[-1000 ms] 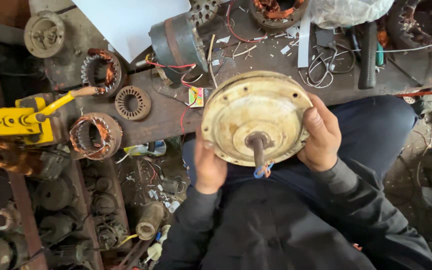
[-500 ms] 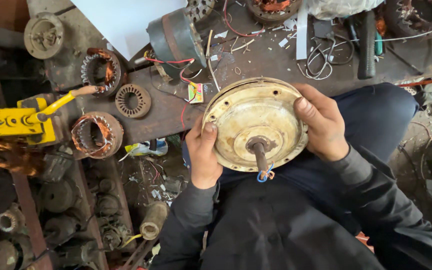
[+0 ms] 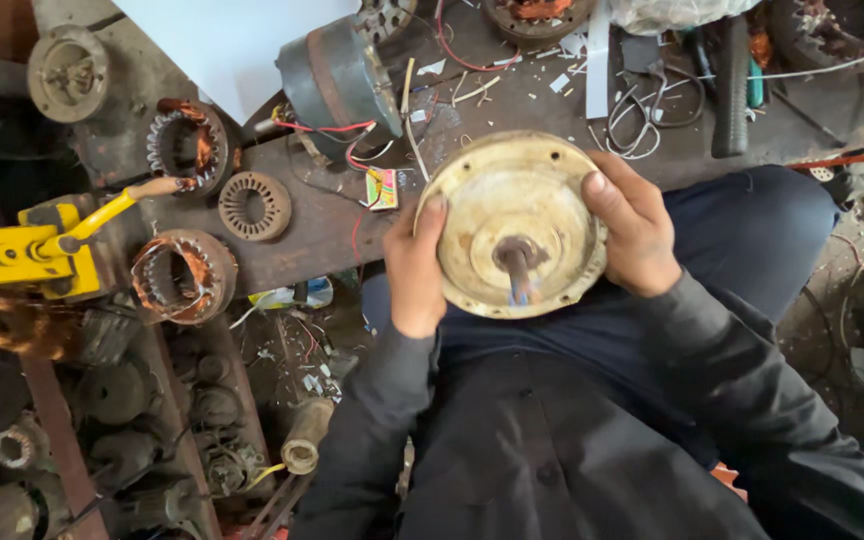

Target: The person assembles a motor component by placing a metal ring over the copper windings and then attaching a circular metal cover. They then wipe the cover with a cloth and use a hammer to tap the center of the cover.

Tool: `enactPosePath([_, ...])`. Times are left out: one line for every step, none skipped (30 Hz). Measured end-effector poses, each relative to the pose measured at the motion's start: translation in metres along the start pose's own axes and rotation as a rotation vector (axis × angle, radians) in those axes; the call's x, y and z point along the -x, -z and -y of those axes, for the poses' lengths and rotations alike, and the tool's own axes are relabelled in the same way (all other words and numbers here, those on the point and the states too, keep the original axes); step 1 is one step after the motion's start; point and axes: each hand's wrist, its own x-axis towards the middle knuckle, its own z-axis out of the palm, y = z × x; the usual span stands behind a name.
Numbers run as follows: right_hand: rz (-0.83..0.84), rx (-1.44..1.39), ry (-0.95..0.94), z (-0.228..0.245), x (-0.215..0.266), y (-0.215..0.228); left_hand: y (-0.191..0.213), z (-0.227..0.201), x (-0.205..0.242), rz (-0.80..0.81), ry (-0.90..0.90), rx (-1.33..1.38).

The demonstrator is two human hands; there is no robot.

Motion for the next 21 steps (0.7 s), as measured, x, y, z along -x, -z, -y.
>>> enactPosePath([-0.041, 0.015, -0.006, -0.008, -0.003, 0.002, -0.001, 0.002, -0.012, -0.041, -0.028, -0.277])
enactPosePath([-0.095, 0.189, 0.012, -0.015, -0.008, 0.005, -0.004, 0.003, -0.024, -0.079, -0.061, -0.551])
enactPosePath([-0.15, 0.363, 0.028, -0.02, -0.012, 0.007, -0.007, 0.004, -0.033, -0.069, -0.106, -0.633])
enactPosePath([-0.204, 0.539, 0.043, -0.024, -0.017, 0.011, -0.011, 0.005, -0.043, -0.058, -0.153, -0.714])
enactPosePath([-0.234, 0.693, 0.066, -0.027, -0.023, 0.014, -0.015, 0.006, -0.051, -0.046, -0.2, -0.794])
enactPosePath([-0.26, 0.846, 0.082, -0.03, -0.026, 0.017, -0.018, 0.008, -0.057, -0.025, -0.186, -0.878])
enactPosePath([-0.285, 0.999, 0.097, -0.032, -0.029, 0.019, -0.02, 0.009, -0.061, -0.003, -0.171, -0.962])
enactPosePath([-0.295, 1.049, 0.112, -0.032, -0.032, 0.021, -0.021, 0.01, -0.064, 0.012, -0.154, -1.048])
enactPosePath([-0.305, 1.098, 0.127, -0.032, -0.034, 0.022, -0.022, 0.011, -0.067, 0.027, -0.172, -1.124])
enactPosePath([-0.309, 1.147, 0.147, -0.03, -0.039, 0.022, -0.023, 0.011, -0.07, 0.036, -0.191, -1.2])
enactPosePath([-0.307, 1.182, 0.147, -0.028, -0.043, 0.022, -0.024, 0.011, -0.073, 0.045, -0.209, -1.276])
enactPosePath([-0.303, 1.216, 0.145, -0.027, -0.047, 0.022, -0.025, 0.011, -0.075, 0.031, -0.225, -1.28])
enactPosePath([-0.297, 1.249, 0.143, -0.026, -0.051, 0.021, -0.026, 0.012, -0.077, 0.016, -0.242, -1.285])
enactPosePath([-0.299, 1.268, 0.13, -0.025, -0.055, 0.02, -0.026, 0.012, -0.079, 0.006, -0.262, -1.289])
enactPosePath([-0.3, 1.287, 0.118, -0.025, -0.059, 0.019, -0.026, 0.012, -0.082, -0.002, -0.26, -1.287])
enactPosePath([-0.301, 1.307, 0.101, -0.026, -0.059, 0.02, -0.026, 0.014, -0.084, -0.008, -0.254, -1.285])
enactPosePath([-0.323, 1.306, 0.092, -0.028, -0.06, 0.021, -0.026, 0.015, -0.084, -0.014, -0.248, -1.283])
enactPosePath([-0.346, 1.305, 0.086, -0.03, -0.061, 0.022, -0.026, 0.016, -0.083, -0.019, -0.232, -1.285])
enactPosePath([-0.368, 1.304, 0.08, -0.031, -0.059, 0.024, -0.025, 0.017, -0.082, -0.024, -0.216, -1.288])
enactPosePath([-0.376, 1.275, 0.088, -0.031, -0.061, 0.025, -0.026, 0.016, -0.084, -0.034, -0.209, -1.29])
enactPosePath([-0.383, 1.246, 0.097, -0.031, -0.062, 0.027, -0.026, 0.015, -0.085, -0.042, -0.212, -1.267])
